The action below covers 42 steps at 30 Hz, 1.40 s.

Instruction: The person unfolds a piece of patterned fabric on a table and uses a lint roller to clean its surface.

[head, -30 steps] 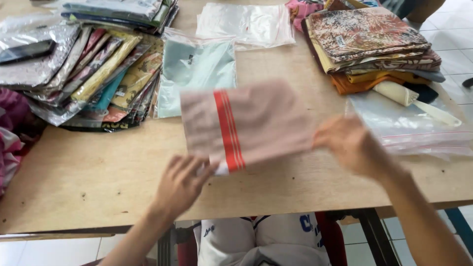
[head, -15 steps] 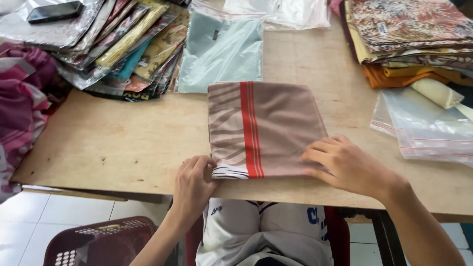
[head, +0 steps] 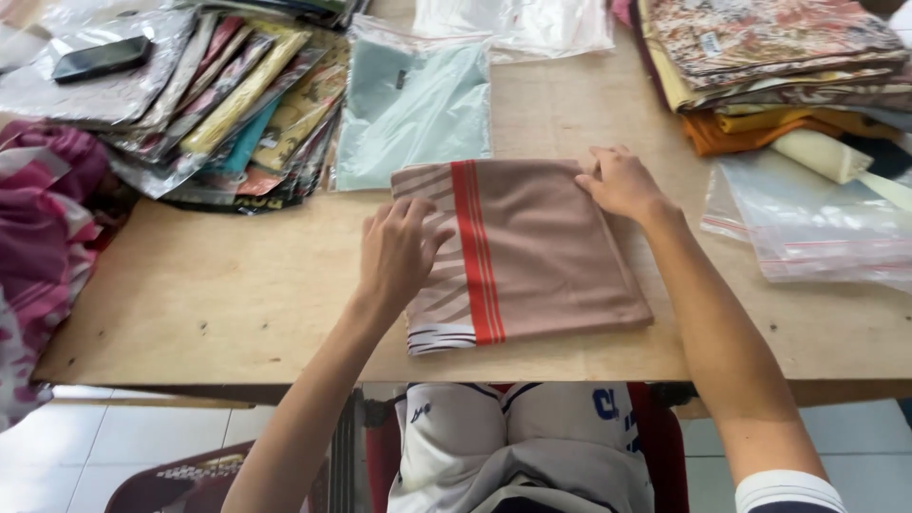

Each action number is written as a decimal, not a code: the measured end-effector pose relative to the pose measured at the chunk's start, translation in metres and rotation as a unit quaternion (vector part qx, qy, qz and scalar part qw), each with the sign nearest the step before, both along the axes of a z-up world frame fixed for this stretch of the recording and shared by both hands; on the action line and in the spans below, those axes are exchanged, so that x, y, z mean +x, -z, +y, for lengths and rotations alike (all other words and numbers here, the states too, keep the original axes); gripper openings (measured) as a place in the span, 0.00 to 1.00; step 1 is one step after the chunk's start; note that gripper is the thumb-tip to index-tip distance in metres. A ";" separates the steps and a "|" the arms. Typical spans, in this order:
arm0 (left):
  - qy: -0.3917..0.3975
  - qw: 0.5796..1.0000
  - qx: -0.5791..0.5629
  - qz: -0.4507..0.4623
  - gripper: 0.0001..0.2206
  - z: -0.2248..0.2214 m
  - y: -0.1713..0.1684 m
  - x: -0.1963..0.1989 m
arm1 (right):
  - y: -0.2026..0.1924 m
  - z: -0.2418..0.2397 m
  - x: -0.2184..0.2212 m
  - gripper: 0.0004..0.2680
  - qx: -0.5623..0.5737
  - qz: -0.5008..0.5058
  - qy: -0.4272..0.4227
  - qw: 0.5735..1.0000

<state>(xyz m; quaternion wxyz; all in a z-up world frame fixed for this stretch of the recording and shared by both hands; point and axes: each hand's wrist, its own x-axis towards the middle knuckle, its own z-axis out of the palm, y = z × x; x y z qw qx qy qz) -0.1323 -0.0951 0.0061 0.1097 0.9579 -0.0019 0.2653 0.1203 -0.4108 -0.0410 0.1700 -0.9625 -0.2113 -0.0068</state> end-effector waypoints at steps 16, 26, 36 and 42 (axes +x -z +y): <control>0.077 0.991 0.100 -0.038 0.09 -0.046 0.036 0.136 | -0.004 0.022 -0.039 0.20 0.003 -0.123 -0.076 0.989; 0.074 0.981 0.134 -0.120 0.04 -0.046 0.033 0.132 | -0.007 0.030 -0.043 0.10 0.072 -0.248 -0.105 0.960; 0.182 0.941 0.133 -0.252 0.06 -0.044 0.015 0.114 | -0.044 0.020 -0.076 0.07 0.174 -0.327 -0.194 0.908; 0.290 0.911 0.145 -0.257 0.07 -0.054 0.000 0.100 | -0.076 0.028 -0.111 0.07 0.258 -0.126 -0.268 0.920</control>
